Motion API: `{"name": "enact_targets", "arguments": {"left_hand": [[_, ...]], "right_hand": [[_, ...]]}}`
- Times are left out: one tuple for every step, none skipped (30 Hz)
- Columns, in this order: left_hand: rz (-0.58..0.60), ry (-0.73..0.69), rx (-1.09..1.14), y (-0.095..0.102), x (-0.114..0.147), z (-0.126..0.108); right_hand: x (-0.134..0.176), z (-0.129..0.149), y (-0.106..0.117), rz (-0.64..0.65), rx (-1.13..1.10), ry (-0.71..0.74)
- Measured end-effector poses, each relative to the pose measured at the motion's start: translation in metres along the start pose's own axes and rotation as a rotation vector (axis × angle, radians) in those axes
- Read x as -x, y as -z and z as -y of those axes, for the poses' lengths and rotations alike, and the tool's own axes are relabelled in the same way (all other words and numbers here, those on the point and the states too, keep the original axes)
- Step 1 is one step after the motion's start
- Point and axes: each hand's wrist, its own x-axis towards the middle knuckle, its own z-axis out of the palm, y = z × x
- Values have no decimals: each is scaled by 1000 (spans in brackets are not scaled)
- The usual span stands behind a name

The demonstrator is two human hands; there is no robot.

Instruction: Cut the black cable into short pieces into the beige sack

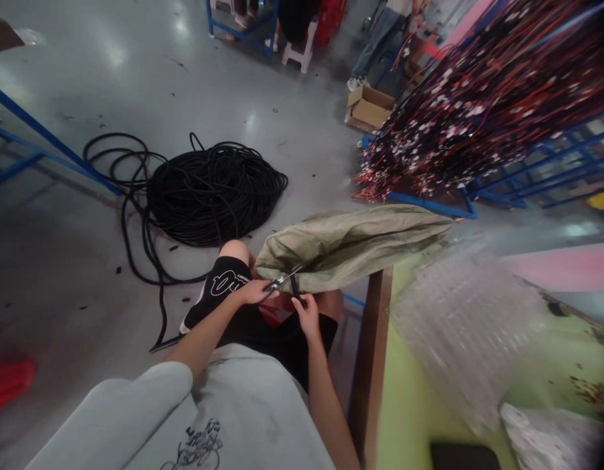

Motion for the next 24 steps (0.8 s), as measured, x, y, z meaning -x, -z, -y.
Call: {"name": "enact_targets", "arguments": {"left_hand": [[8, 11, -5, 1, 0, -1], [16, 16, -15, 1, 1, -1], [18, 13, -23, 2, 1, -2], [15, -1, -24, 2, 2, -2], [5, -18, -19, 2, 2, -3], [-6, -28, -12, 2, 1, -3], [-16, -25, -9, 2, 1, -3], [-23, -9, -11, 2, 0, -2], [-24, 16, -20, 2, -1, -2], [-19, 40, -34, 1, -2, -2], [-9, 59, -51, 1, -2, -2], [3, 67, -69, 1, -3, -2], [12, 70, -88, 1, -3, -2], [16, 74, -106, 1, -2, -2], [14, 80, -122, 1, -1, -3], [5, 86, -132, 2, -1, -3], [-3, 90, -134, 2, 0, -4], [-10, 91, -130, 3, 0, -5], [-15, 87, -123, 3, 0, -5], [-19, 78, -117, 4, 0, -6], [-23, 69, -114, 5, 0, -7], [-30, 63, -117, 5, 0, -7], [-37, 64, -126, 5, 0, -7], [-42, 69, -138, 5, 0, -7]], "right_hand": [[0, 0, 0, -2, 0, 0], [0, -1, 0, -5, -1, 0], [0, -1, 0, -8, -1, -2], [0, -1, 0, -8, -2, -3], [0, -1, 0, -6, -3, -5], [0, -1, 0, -2, -4, -6], [0, 0, 0, 3, -5, -8], [0, 0, 0, 7, -4, -9], [0, 0, 0, 9, -3, -11], [0, 1, 0, 8, 0, -12], [0, 2, 0, 5, 4, -12], [0, 3, 0, 0, 8, -13], [0, 4, 0, -4, 12, -13], [0, 5, 0, -5, 16, -13], [1, 6, 0, -2, 18, -14], [1, 7, 0, 4, 20, -14], [1, 7, 0, 11, 21, -15], [1, 8, 0, 16, 22, -15], [1, 8, 0, 19, 24, -15], [1, 8, 0, 19, 26, -15], [1, 7, 1, 18, 28, -14], [1, 7, 1, 18, 29, -12], [1, 7, 1, 18, 29, -11], [1, 6, 1, 19, 28, -10]]}}
